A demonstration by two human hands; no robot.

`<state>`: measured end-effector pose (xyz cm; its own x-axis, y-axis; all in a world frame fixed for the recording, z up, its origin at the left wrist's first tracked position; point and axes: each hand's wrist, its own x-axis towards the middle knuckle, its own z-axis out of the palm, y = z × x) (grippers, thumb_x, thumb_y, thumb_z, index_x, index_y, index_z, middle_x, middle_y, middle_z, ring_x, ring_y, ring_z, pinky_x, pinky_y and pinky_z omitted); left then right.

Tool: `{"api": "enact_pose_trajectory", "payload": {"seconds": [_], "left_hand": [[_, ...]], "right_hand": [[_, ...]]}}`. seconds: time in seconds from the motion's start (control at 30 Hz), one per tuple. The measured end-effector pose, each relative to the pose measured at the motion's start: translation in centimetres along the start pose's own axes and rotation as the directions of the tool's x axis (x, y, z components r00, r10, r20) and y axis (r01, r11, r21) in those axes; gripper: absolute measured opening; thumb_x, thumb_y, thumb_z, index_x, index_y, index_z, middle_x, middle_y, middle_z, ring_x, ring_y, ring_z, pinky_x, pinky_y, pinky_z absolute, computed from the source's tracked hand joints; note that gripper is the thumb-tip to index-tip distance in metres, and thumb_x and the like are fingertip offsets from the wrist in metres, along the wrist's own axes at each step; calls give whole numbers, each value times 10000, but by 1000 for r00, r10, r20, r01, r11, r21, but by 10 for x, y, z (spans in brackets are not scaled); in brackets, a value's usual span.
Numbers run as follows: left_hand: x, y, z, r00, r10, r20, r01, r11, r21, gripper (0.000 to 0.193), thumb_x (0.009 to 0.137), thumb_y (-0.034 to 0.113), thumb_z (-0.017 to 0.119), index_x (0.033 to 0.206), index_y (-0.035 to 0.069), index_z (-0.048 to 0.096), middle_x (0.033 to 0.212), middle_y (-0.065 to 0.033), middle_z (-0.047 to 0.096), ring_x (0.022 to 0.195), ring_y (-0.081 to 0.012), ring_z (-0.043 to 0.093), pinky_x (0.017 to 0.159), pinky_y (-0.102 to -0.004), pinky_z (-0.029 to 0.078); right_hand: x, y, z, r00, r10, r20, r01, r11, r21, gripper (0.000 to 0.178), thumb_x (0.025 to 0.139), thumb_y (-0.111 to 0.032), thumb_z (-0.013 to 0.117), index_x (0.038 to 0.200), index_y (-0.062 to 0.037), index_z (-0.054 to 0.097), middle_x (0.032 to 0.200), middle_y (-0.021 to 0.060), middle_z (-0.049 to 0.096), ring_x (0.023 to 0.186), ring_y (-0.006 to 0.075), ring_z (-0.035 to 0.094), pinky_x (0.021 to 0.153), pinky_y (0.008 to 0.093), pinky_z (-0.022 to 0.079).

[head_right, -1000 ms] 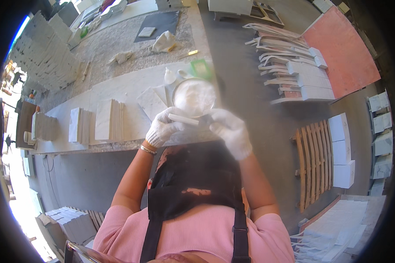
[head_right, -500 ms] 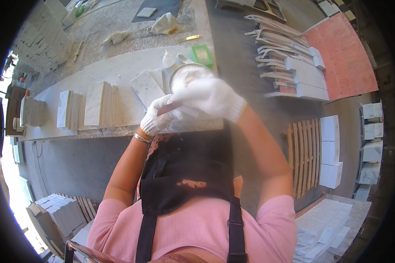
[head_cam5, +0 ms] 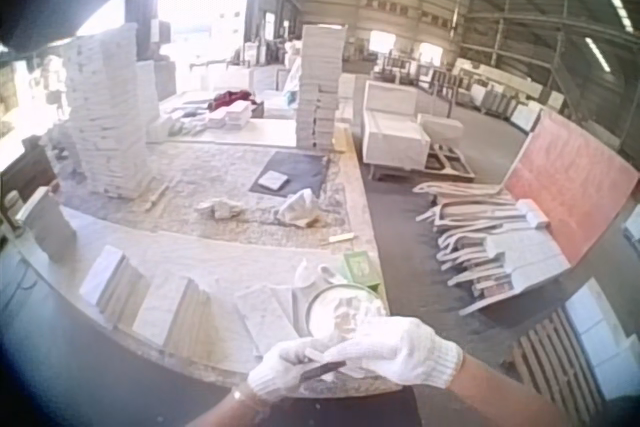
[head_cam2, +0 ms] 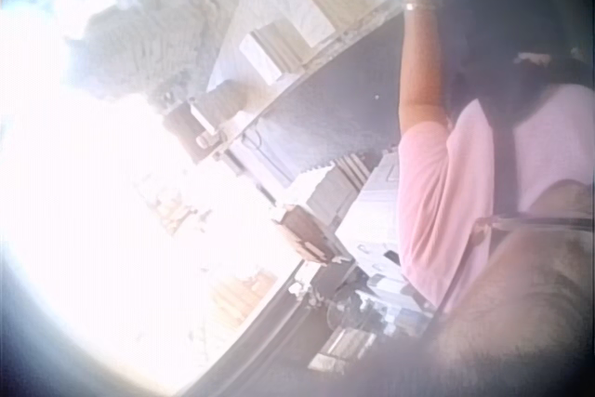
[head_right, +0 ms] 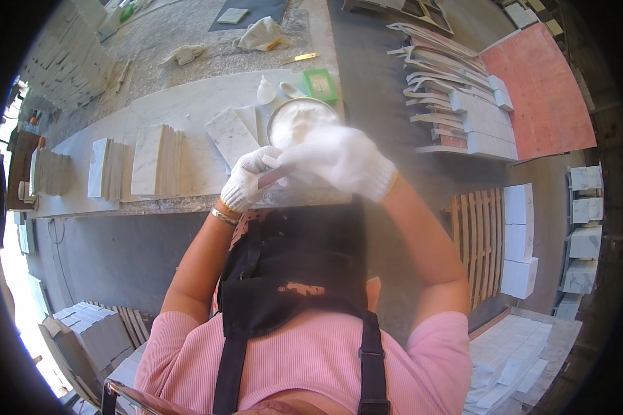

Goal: The person applies a white paste to the edges of rectangular tiles using a small metal spatula, then smooths the edges with a green block. The person repeats this process on multiple tiles, handling them one at a time.

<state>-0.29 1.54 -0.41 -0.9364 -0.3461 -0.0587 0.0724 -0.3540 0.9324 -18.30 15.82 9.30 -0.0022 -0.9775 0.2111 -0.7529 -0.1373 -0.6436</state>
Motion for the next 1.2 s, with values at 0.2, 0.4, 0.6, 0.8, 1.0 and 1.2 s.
{"api": "enact_pose_trajectory", "payload": {"seconds": [0.2,0.4,0.6,0.8,1.0,1.2], "left_hand": [[4,-8,-4,999,29,14,-26,988,-150,176,907,-43,795,1071,6,753,1063,13,742,960,-80,671,828,-246,565],[2,-22,-6,997,83,-4,-82,992,100,209,858,-45,841,1028,45,760,1011,-2,760,905,-73,689,805,-262,589],[3,-3,-10,998,-8,-58,31,910,414,268,885,78,850,1118,37,725,1029,-10,752,903,-74,690,811,-258,587],[-1,4,-8,1000,25,-9,-21,951,308,332,924,116,817,1211,-2,700,1052,-35,748,922,-89,685,814,-274,575],[-6,6,-6,989,144,34,-147,941,305,321,944,154,805,1207,-6,714,1038,-26,755,892,-89,685,801,-267,572],[-1,-4,-9,991,135,-1,-107,787,608,249,897,109,853,1102,31,735,994,-14,756,857,-81,677,778,-263,564]], "right_hand": [[-4,1,0,998,-46,-44,47,999,7,319,891,-36,717,1165,-170,812,1018,114,768,928,314,720,875,388,573],[-15,-6,-5,999,27,-25,-26,998,63,290,866,-40,743,1129,-133,822,1034,98,788,944,307,733,884,386,579],[-17,-3,0,998,19,-53,-18,1000,19,353,923,-44,684,1176,-255,812,949,106,732,901,294,702,864,400,546],[-1,-15,-5,996,-41,-73,40,999,-16,319,987,-219,647,1254,-344,768,952,108,713,946,305,689,902,409,530],[4,-10,1,999,30,22,-28,996,-80,305,1026,-262,614,1263,-392,757,1019,107,729,999,303,696,943,399,523],[-27,4,-1,1000,-18,-20,15,991,-130,304,855,-126,725,1149,-181,773,1122,105,761,1018,349,719,894,439,593]]}}
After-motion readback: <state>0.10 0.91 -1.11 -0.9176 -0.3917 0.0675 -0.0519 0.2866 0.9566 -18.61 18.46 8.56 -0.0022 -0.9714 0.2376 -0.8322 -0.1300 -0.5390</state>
